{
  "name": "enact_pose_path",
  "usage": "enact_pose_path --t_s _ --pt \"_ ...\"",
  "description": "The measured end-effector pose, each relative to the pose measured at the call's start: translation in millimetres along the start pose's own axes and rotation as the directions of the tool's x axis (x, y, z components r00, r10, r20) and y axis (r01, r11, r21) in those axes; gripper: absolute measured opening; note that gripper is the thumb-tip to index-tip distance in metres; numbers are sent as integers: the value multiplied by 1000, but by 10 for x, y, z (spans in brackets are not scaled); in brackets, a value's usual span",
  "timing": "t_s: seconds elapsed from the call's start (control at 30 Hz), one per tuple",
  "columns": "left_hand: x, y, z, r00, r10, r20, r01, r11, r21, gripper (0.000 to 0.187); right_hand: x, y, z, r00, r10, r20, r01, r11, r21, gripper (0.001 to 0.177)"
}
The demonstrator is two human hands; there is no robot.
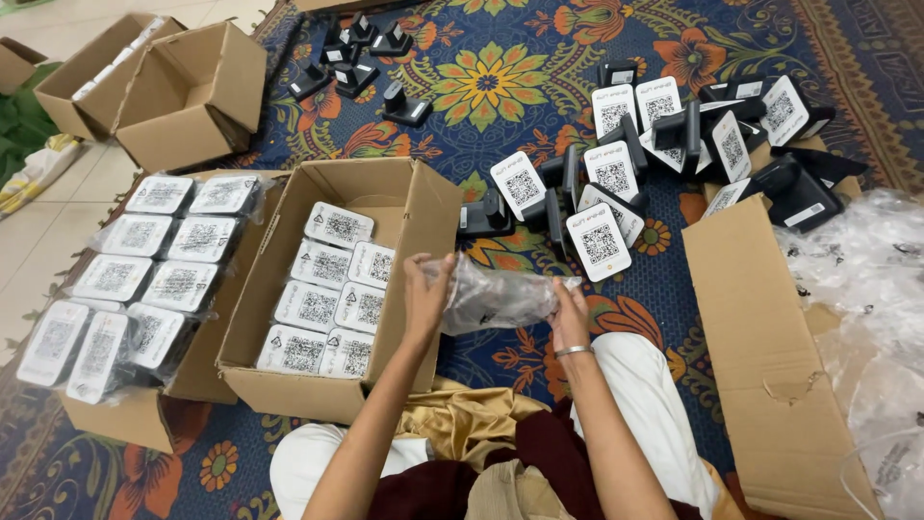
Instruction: The person packs objects with large QR codes into individual plastic bags and arranges them into cardboard shipping boxes.
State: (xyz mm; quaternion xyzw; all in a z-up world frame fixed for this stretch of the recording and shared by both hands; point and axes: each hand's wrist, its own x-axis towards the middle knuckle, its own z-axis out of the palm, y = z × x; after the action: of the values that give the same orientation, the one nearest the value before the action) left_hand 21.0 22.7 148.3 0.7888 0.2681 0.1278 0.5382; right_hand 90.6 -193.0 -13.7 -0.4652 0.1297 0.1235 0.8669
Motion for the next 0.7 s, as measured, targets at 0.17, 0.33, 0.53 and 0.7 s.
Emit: enact_pose_path --t_s 0.17,0.33,0.53,0.7 --pt "561 -900 194 905 424 -48 -426 903 -50 15 248 108 -309 993 -80 -83 92 983 157 24" --pt "330 -101 -96 980 198 35 -188 964 -189 31 242 -36 -317 988 -137 -78 155 930 333 25" --pt "430 -475 16 840 -93 535 37 993 113 77 238 -11 -242 985 -158 -62 169 949 265 23" --pt "329 -445 83 745 133 654 -369 899 238 73 194 -45 -245 981 -195 -1 188 947 259 26"
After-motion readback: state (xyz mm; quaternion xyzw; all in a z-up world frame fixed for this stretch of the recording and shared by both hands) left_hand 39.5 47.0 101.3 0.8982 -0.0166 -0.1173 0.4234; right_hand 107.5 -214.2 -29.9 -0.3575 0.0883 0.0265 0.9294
